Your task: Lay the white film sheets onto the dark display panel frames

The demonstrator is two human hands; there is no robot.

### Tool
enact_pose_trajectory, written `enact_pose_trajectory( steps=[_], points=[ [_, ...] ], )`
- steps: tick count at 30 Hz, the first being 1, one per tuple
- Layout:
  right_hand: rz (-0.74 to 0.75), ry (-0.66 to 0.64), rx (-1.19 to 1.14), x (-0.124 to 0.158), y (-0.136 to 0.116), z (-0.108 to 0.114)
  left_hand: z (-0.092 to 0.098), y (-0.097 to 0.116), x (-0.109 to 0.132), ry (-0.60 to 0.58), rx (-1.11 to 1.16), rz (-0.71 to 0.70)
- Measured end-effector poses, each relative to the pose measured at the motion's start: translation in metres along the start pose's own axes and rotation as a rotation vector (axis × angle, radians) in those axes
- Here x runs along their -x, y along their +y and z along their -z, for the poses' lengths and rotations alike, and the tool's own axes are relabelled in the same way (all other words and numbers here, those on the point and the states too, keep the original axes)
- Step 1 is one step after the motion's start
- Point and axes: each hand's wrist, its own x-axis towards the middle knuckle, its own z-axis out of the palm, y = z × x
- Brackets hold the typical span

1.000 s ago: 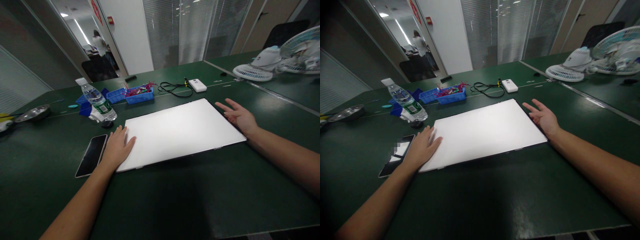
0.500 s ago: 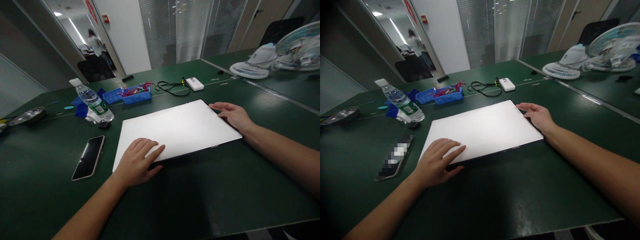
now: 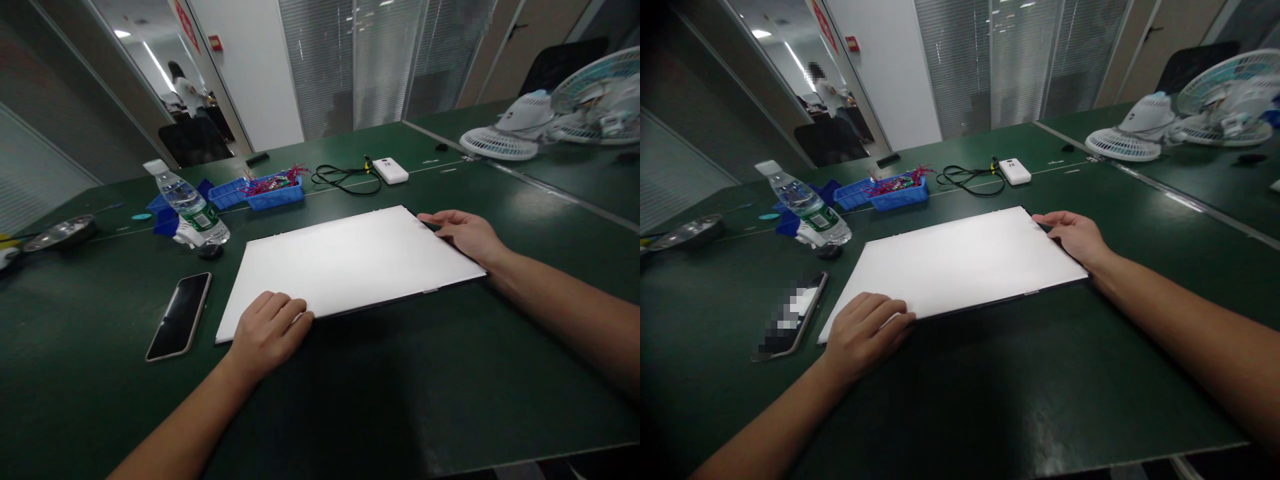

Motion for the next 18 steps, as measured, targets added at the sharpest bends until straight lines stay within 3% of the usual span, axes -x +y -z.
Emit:
enact_pose_trajectory(
  steps=[5,13,18],
  points=[
    [0.036,0.002,-0.024,-0.006,0.003,0.002,0.002,-0.001,0.002,0.087,0.018,-0.024],
    [0.086,-0.029,0.086,-0.008,0.006,0.004,0.000,0.000,0.000,0.130,0.057,-0.032],
    [0.261,0.127,0.320,0.003,-0.004,0.004,-0.001,-0.006,0.002,0.131,0.097,-0.088]
  ],
)
